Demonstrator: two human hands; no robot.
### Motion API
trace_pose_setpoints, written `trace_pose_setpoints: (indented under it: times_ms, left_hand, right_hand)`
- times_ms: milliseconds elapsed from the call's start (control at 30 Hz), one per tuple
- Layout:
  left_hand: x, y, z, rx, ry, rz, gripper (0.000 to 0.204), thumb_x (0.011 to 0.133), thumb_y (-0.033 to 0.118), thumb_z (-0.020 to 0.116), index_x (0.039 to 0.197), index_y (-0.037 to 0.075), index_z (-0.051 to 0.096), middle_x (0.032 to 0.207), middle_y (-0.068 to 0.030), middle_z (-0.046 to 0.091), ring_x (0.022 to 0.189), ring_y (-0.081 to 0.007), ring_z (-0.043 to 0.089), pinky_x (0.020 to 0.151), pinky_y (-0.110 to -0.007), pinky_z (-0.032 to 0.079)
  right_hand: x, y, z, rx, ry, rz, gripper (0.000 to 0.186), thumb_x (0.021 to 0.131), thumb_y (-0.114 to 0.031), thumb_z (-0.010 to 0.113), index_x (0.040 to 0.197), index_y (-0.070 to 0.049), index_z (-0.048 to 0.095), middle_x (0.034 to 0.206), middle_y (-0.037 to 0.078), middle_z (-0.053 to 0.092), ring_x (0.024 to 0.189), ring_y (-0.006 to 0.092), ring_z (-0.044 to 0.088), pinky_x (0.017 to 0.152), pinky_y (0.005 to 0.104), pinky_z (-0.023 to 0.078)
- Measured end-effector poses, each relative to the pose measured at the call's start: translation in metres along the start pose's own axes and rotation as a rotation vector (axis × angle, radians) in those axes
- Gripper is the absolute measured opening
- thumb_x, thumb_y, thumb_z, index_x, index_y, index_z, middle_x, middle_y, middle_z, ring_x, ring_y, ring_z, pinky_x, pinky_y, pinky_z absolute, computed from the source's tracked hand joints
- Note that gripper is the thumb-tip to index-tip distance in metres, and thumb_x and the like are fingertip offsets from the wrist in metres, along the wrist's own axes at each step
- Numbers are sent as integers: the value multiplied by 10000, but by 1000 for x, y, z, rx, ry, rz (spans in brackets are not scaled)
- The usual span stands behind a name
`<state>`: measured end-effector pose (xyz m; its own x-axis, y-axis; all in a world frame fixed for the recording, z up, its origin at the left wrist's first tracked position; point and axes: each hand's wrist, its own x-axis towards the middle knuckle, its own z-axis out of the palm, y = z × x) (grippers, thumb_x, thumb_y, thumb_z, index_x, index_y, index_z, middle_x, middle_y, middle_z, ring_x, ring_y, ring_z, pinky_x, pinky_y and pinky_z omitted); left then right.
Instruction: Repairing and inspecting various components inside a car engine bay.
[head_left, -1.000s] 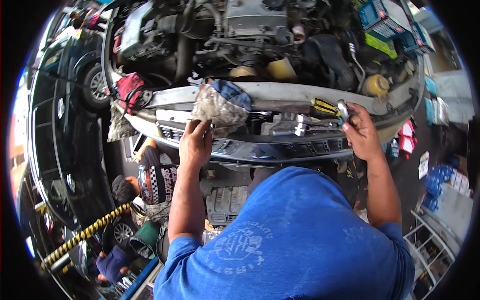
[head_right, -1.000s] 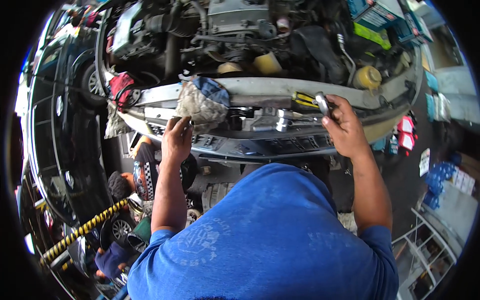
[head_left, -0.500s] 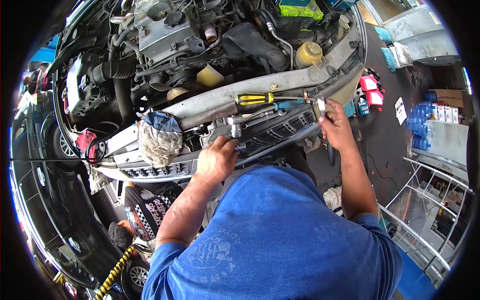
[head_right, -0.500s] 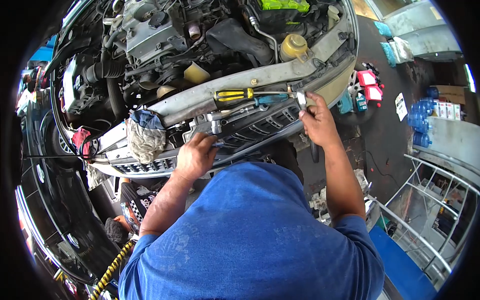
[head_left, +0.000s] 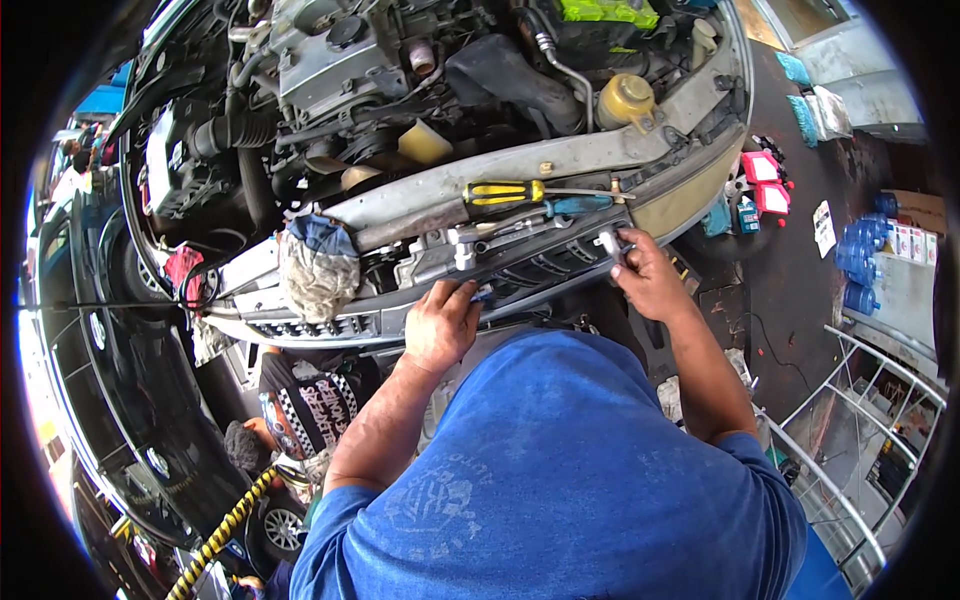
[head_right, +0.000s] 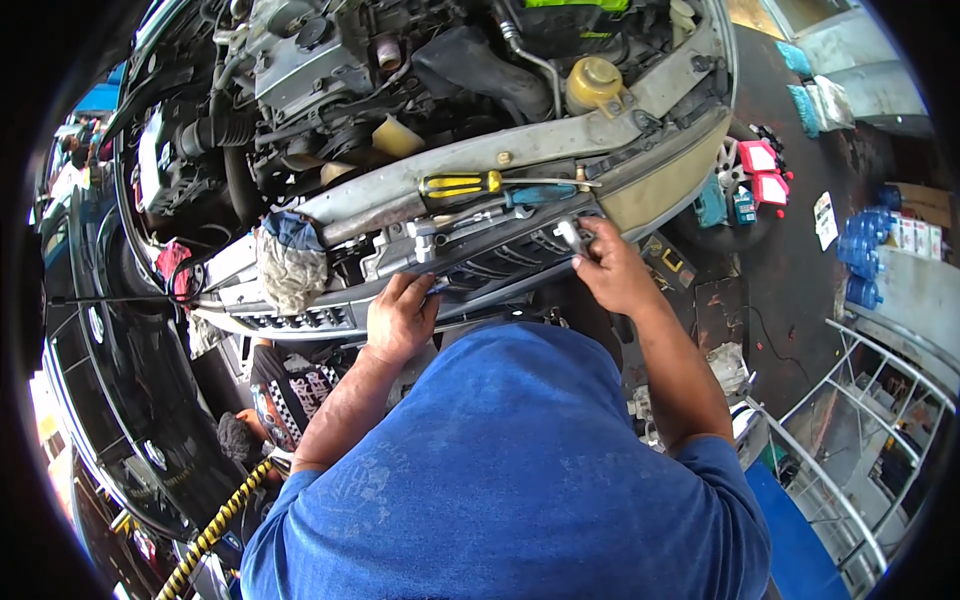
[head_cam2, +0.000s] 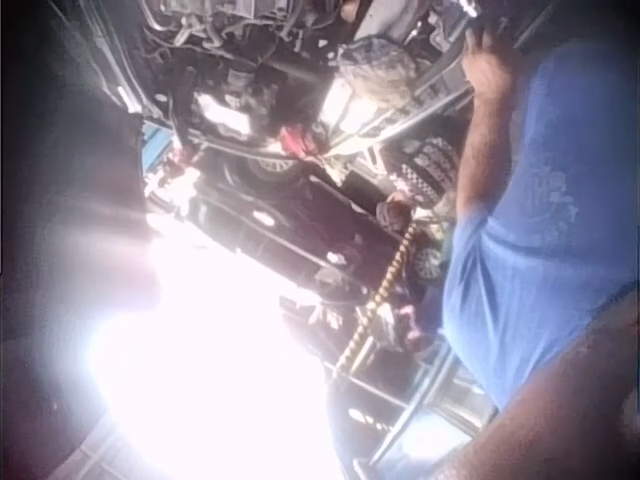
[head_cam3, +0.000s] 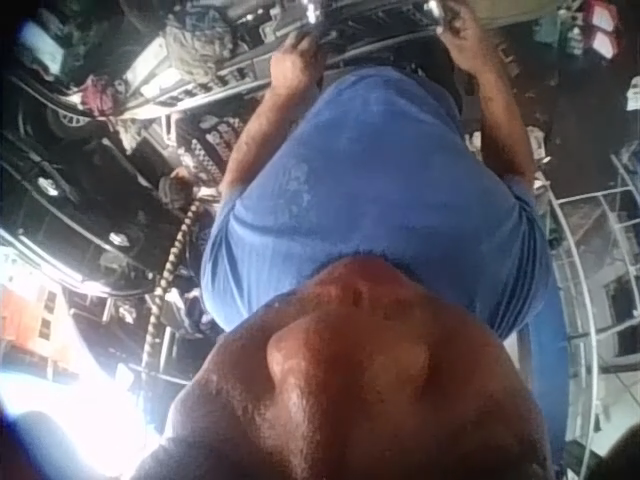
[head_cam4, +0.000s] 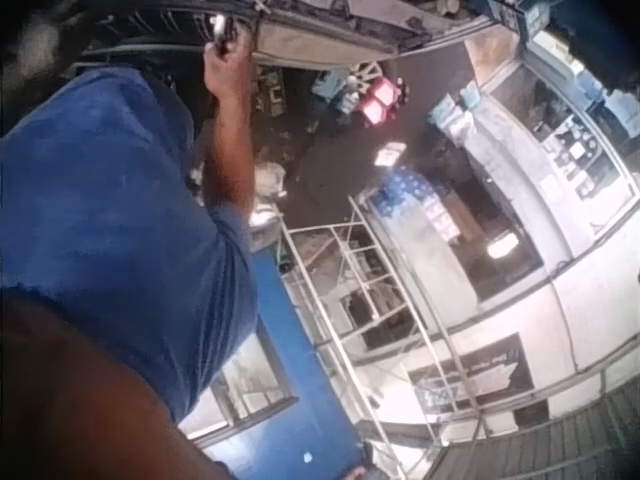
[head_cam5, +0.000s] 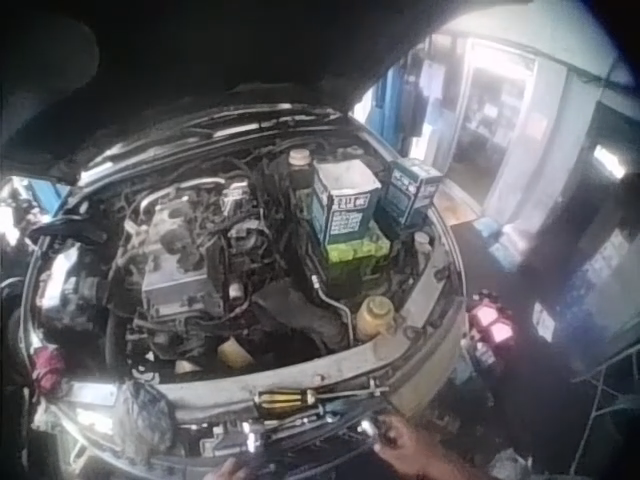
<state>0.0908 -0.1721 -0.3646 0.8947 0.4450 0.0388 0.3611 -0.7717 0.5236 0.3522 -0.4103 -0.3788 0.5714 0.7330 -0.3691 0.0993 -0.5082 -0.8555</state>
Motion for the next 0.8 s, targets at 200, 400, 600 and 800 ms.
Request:
trace_pose_setpoints:
  times_ms: [200, 400, 600, 800]
  left_hand:
    - [71, 39, 2, 43, 145, 157, 310, 780, 177, 771, 1068, 84, 707, 1013, -90, 661, 888, -301, 665, 751, -418, 542]
    - [159, 76, 25, 146, 24, 298, 269, 825, 219, 717, 1066, 103, 694, 992, -92, 642, 927, -300, 659, 799, -435, 547]
    - [180, 80, 32, 112, -32, 170, 351, 853, 269, 716, 1150, 86, 685, 1114, -107, 657, 1032, -331, 654, 863, -431, 545]
    - [106, 12, -27, -32, 164, -140, 240, 829, 188, 748, 1014, 40, 706, 980, -160, 675, 868, -355, 677, 761, -428, 541]
  right_hand:
    - [12, -19, 9, 113, -16, -75, 512, 909, -4, 625, 1373, -23, 411, 831, 67, 597, 723, 109, 552, 652, 293, 444]
    - [37, -16, 5, 272, 226, -31, 528, 918, -29, 640, 1378, -32, 383, 735, 38, 574, 547, 84, 499, 477, 265, 394]
    - [51, -7, -5, 295, 272, 46, 548, 909, -48, 652, 1390, 2, 396, 855, 109, 642, 686, 135, 591, 613, 295, 471]
    - [55, -17, -2, 267, 222, 38, 537, 914, -50, 647, 1391, -18, 403, 850, 85, 648, 702, 116, 577, 630, 285, 461]
